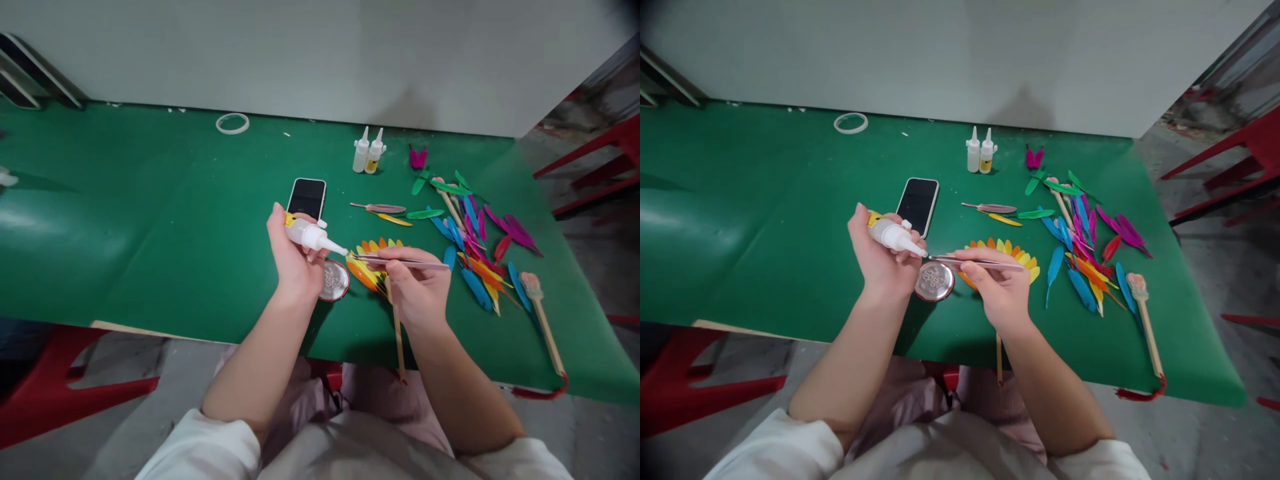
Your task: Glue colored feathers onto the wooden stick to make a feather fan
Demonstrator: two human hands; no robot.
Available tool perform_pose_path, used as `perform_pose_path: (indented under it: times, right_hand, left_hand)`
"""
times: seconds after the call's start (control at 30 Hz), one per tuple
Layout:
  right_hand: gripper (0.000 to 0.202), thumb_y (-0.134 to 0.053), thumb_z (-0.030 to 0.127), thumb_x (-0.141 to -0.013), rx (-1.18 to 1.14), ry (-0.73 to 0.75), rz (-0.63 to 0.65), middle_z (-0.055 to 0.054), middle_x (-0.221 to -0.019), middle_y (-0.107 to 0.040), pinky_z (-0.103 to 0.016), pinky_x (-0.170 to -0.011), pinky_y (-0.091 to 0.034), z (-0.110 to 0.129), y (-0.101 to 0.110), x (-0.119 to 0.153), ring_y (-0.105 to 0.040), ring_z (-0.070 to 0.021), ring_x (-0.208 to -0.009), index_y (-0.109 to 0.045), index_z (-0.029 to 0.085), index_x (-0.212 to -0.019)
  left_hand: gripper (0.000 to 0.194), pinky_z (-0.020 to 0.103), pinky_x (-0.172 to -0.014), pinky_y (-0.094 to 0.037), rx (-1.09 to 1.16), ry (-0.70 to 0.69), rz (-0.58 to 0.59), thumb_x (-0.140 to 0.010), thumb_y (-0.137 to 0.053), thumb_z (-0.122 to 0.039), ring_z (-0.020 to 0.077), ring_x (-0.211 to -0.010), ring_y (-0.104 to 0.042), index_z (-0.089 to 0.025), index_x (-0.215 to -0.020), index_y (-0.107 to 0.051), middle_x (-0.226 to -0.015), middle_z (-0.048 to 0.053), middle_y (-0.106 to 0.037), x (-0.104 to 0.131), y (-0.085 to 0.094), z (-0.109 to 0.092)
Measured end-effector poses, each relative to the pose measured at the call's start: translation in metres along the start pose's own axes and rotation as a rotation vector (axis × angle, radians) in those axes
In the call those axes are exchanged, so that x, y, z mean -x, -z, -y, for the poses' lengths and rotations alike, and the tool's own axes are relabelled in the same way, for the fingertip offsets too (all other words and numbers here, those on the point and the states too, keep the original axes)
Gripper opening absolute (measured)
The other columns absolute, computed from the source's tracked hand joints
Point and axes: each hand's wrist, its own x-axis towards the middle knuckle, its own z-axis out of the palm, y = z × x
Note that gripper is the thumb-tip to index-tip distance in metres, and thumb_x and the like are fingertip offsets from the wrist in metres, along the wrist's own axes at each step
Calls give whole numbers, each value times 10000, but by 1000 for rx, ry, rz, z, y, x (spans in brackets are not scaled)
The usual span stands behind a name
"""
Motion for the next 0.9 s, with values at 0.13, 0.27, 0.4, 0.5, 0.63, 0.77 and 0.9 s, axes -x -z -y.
perform_pose_path:
  times: [0.13, 0.27, 0.4, 0.5, 0.63, 0.77, 0.9]
  right_hand:
    - [78, -716, 287, -763, 26, -20, -12, 15, -793, -749, -264, -662, -599, 0, 0, 1, -716, -154, -717, -744, 286, -836]
    - [83, -722, 312, -751, 50, -32, -27, 8, -777, -744, -308, -653, -608, 0, 0, 0, -716, -175, -698, -737, 278, -826]
    - [69, -715, 295, -760, 41, -21, -24, 14, -778, -743, -292, -657, -605, 0, 0, 0, -717, -166, -704, -737, 284, -825]
    - [68, -715, 299, -762, 43, -20, -20, 14, -780, -743, -290, -658, -606, 1, 0, 0, -717, -164, -703, -736, 288, -826]
    - [78, -720, 321, -754, 48, -37, -21, 10, -777, -741, -311, -656, -611, 2, 0, 0, -717, -174, -702, -731, 287, -824]
    - [84, -726, 321, -747, 44, -29, -38, 7, -762, -738, -300, -633, -607, 1, 0, -1, -712, -169, -676, -733, 280, -819]
    - [92, -727, 320, -744, 40, -15, -56, 4, -770, -737, -304, -650, -610, -1, 1, -1, -710, -166, -678, -733, 275, -824]
  left_hand:
    - [495, 200, -361, -200, 25, -2, 1, -820, -457, -579, 39, -315, -200, -175, -538, -498, -368, -69, -229, 1, -1, -1]
    - [506, 200, -364, -203, 7, 2, -8, -834, -439, -582, 38, -306, -208, -177, -536, -494, -357, -66, -242, 1, -1, -1]
    - [508, 207, -366, -203, -4, -18, 5, -836, -439, -594, 35, -302, -215, -180, -545, -487, -367, -68, -249, 0, -1, -1]
    - [496, 212, -362, -205, 16, -30, 9, -841, -441, -565, 34, -303, -224, -172, -544, -503, -379, -58, -288, 1, -1, -1]
    - [513, 213, -362, -220, 20, -43, -3, -838, -446, -579, 40, -302, -228, -168, -536, -502, -355, -54, -270, 2, -2, 0]
    - [544, 220, -362, -247, 1, -75, -17, -833, -439, -622, 47, -303, -269, -167, -541, -500, -352, -42, -327, 3, -2, 0]
    - [530, 219, -355, -261, -19, -96, -4, -852, -426, -604, 56, -308, -313, -168, -561, -506, -369, -33, -370, 2, -2, 0]
